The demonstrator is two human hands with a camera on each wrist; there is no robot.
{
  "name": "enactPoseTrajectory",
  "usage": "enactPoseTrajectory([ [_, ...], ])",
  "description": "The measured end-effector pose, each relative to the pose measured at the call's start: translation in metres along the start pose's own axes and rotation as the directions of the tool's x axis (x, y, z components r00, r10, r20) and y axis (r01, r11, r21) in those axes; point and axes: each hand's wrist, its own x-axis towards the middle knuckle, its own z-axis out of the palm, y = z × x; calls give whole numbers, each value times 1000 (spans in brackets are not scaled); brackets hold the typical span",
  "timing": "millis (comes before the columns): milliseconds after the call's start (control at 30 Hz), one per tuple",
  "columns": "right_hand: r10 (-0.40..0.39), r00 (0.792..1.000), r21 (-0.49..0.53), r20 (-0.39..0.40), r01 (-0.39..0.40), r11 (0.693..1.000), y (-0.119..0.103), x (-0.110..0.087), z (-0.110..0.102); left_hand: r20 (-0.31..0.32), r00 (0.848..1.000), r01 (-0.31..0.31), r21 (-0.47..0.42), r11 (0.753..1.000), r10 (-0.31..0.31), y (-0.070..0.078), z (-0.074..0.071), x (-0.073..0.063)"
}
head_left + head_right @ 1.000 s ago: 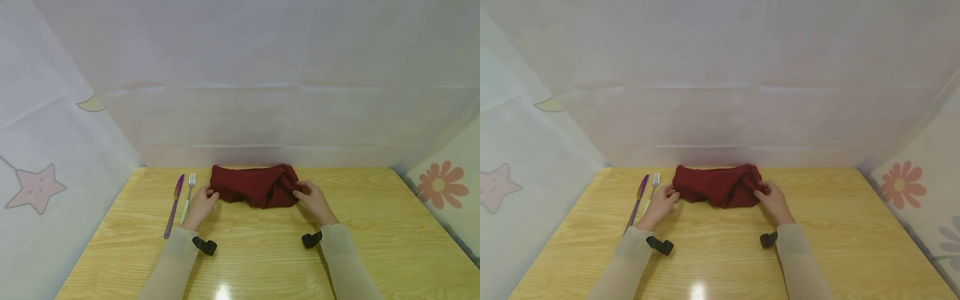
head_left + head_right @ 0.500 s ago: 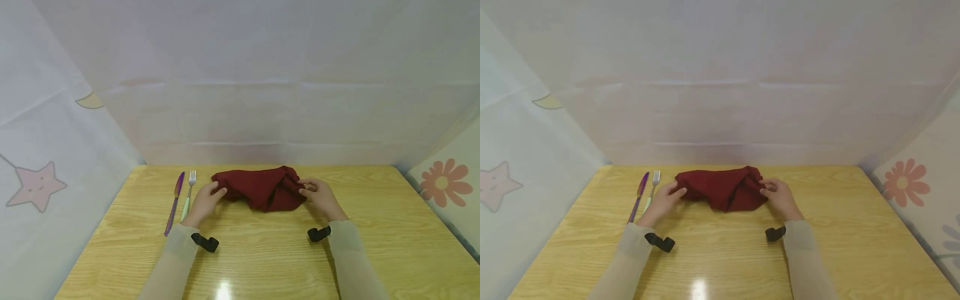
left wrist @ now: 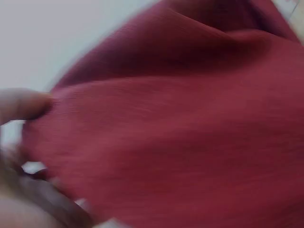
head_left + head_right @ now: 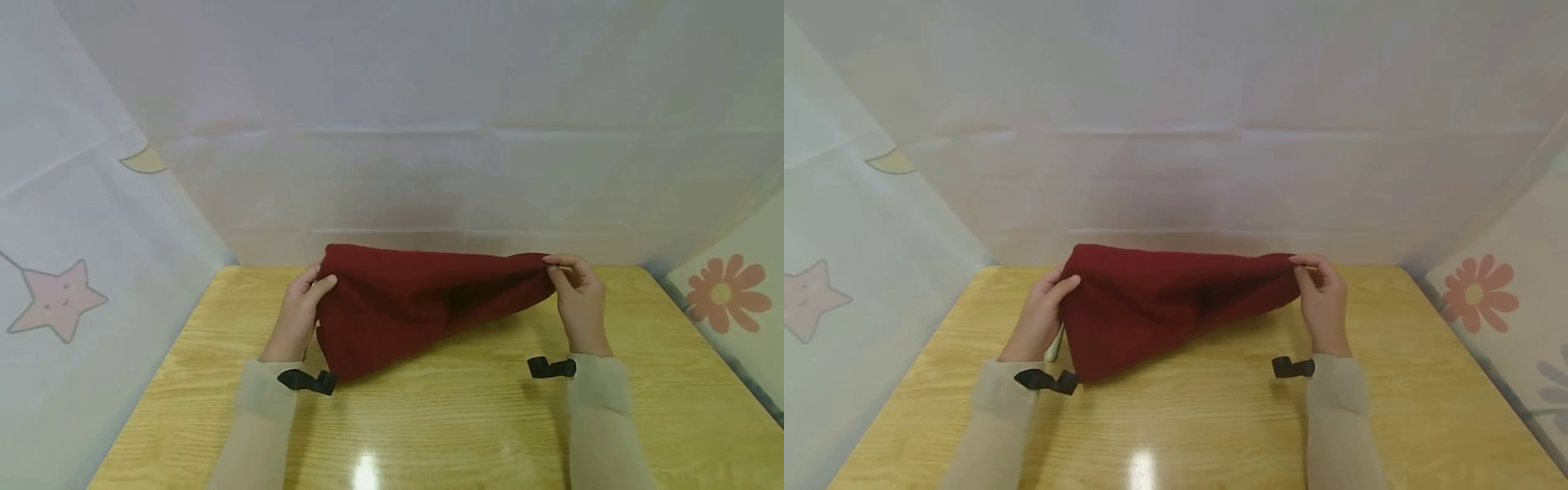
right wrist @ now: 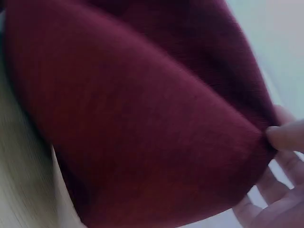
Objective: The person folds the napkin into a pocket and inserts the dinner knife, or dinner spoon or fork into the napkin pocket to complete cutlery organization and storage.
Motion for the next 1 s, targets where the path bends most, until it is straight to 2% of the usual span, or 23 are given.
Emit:
enactPoseTrajectory([
  [67, -10, 998, -116, 59, 17, 993, 0, 1, -7, 41, 997, 60, 130, 990, -66, 0, -6, -1],
  [133, -3, 990, -230, 144, 36, 973, 0, 2, -15, 78, 987, 117, 240, 964, -139, -2, -11, 0],
  [200, 20, 972, -327, 235, 60, 943, 2, 1, -22, 96, 974, 164, 316, 934, -203, -6, -14, 0],
  [267, 59, 948, -392, 313, 72, 917, 5, 1, -27, 99, 962, 206, 349, 914, -254, -11, -15, 1],
  [333, 120, 915, -448, 386, 72, 891, 8, 2, -29, 105, 949, 243, 358, 902, -298, -17, -14, 2],
  [467, 233, 819, -532, 524, 101, 841, 17, 6, -27, 155, 918, 276, 412, 868, -365, -29, -11, 4],
  [500, 245, 805, -545, 541, 113, 831, 20, 6, -25, 160, 913, 278, 427, 861, -374, -32, -10, 4],
  [533, 250, 799, -554, 547, 122, 824, 23, 6, -23, 164, 911, 275, 442, 854, -378, -35, -9, 4],
  [600, 241, 807, -559, 539, 129, 819, 30, 5, -17, 149, 914, 276, 451, 849, -377, -40, -8, 3],
  [667, 221, 831, -563, 511, 129, 816, 37, 2, -9, 127, 927, 261, 453, 852, -352, -45, -5, 3],
  [733, 214, 841, -560, 497, 123, 820, 43, -1, -3, 99, 944, 242, 437, 867, -314, -49, -2, 3],
  [800, 223, 835, -567, 502, 123, 814, 49, -3, 3, 55, 963, 216, 421, 881, -262, -52, 2, 5],
  [867, 242, 826, -578, 509, 120, 807, 52, -4, 7, 1, 975, 205, 381, 901, -222, -53, 6, 6],
  [933, 285, 810, -595, 512, 95, 798, 55, -3, 9, -62, 979, 204, 334, 920, -194, -55, 9, 8],
  [1000, 345, 784, -616, 516, 59, 786, 56, -2, 7, -104, 976, 211, 262, 942, -189, -56, 12, 10],
])
